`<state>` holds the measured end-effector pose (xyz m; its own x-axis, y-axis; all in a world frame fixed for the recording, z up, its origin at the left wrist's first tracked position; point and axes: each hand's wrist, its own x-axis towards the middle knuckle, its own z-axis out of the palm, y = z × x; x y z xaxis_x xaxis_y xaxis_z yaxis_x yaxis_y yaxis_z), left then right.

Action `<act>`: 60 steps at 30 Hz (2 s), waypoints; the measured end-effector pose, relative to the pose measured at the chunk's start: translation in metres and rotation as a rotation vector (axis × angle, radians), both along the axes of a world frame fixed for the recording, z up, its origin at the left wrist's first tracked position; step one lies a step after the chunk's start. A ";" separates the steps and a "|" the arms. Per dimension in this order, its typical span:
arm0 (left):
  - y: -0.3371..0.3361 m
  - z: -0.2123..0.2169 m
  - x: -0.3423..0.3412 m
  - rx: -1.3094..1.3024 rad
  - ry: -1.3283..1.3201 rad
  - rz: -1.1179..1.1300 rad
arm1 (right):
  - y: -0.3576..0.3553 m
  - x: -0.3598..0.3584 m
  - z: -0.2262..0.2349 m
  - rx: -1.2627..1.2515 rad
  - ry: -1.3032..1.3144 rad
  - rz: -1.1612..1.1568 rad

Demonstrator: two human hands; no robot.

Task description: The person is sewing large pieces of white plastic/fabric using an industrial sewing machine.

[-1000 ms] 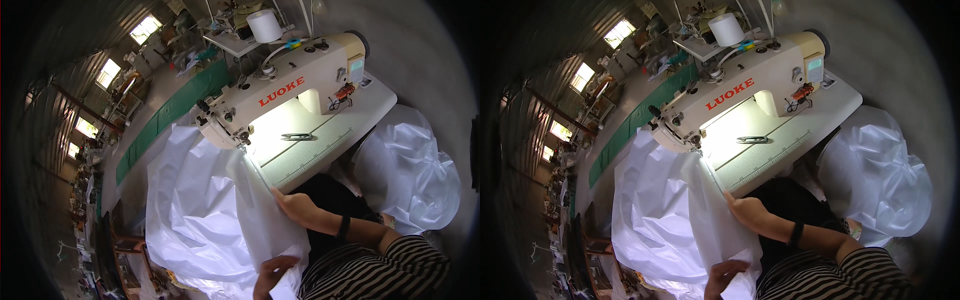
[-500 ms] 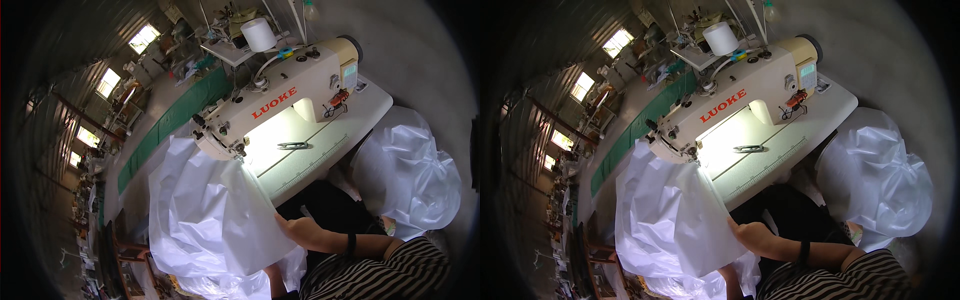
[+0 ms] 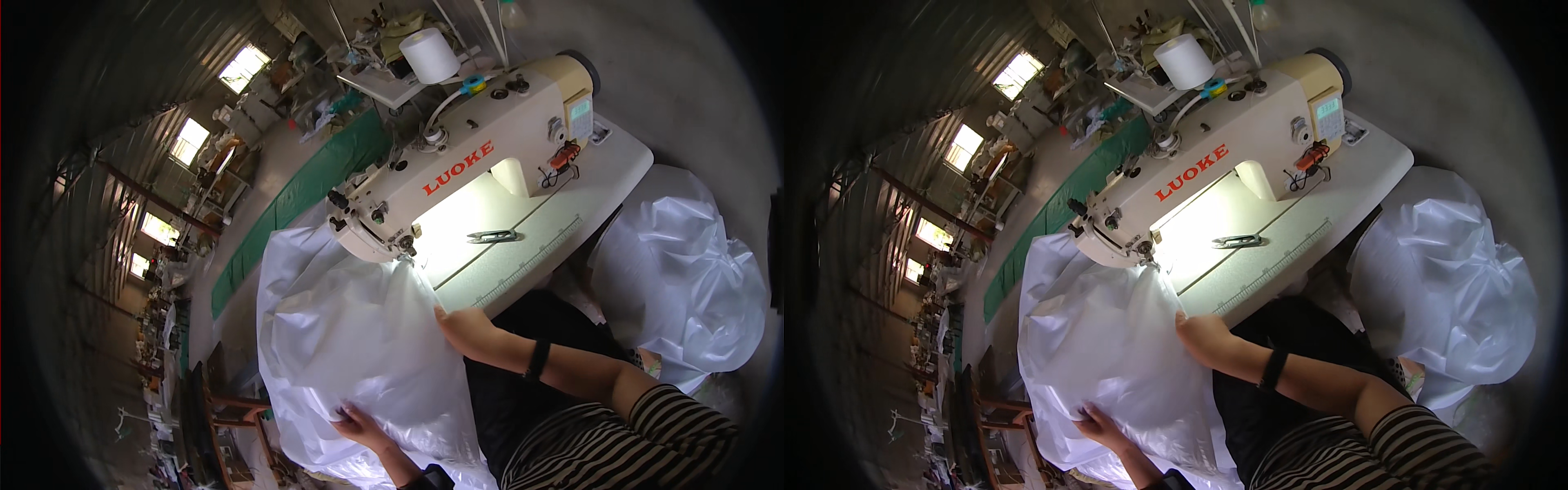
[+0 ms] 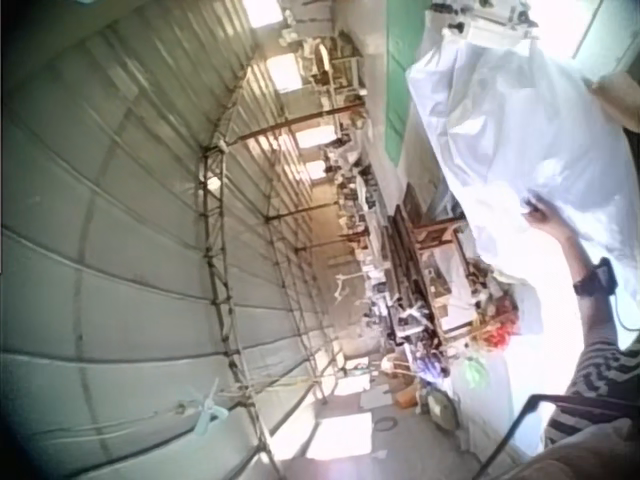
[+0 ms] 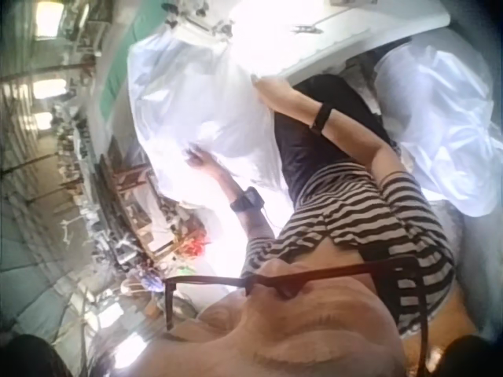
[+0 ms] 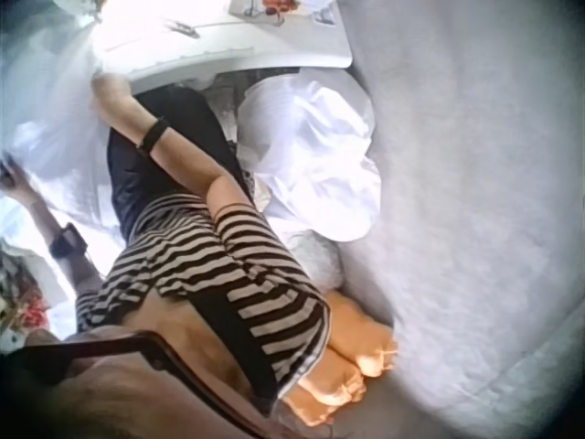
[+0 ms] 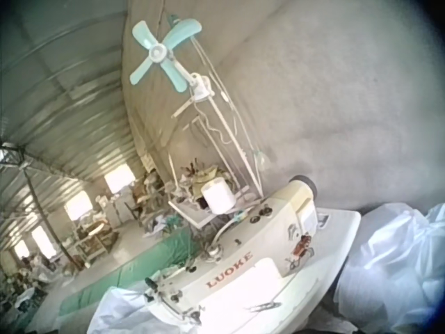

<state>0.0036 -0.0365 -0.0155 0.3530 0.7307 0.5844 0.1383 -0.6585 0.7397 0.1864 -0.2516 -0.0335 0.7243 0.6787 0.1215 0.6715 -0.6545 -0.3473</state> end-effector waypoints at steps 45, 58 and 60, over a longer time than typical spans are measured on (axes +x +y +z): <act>0.061 -0.010 0.137 0.051 0.262 -0.186 | 0.044 0.056 0.010 -0.310 -0.157 -0.063; -0.102 -0.019 0.036 0.360 0.402 -0.380 | 0.019 0.045 0.005 0.071 0.048 -0.072; -0.135 -0.045 0.028 0.369 0.536 -0.447 | 0.006 0.029 0.004 0.185 0.064 -0.037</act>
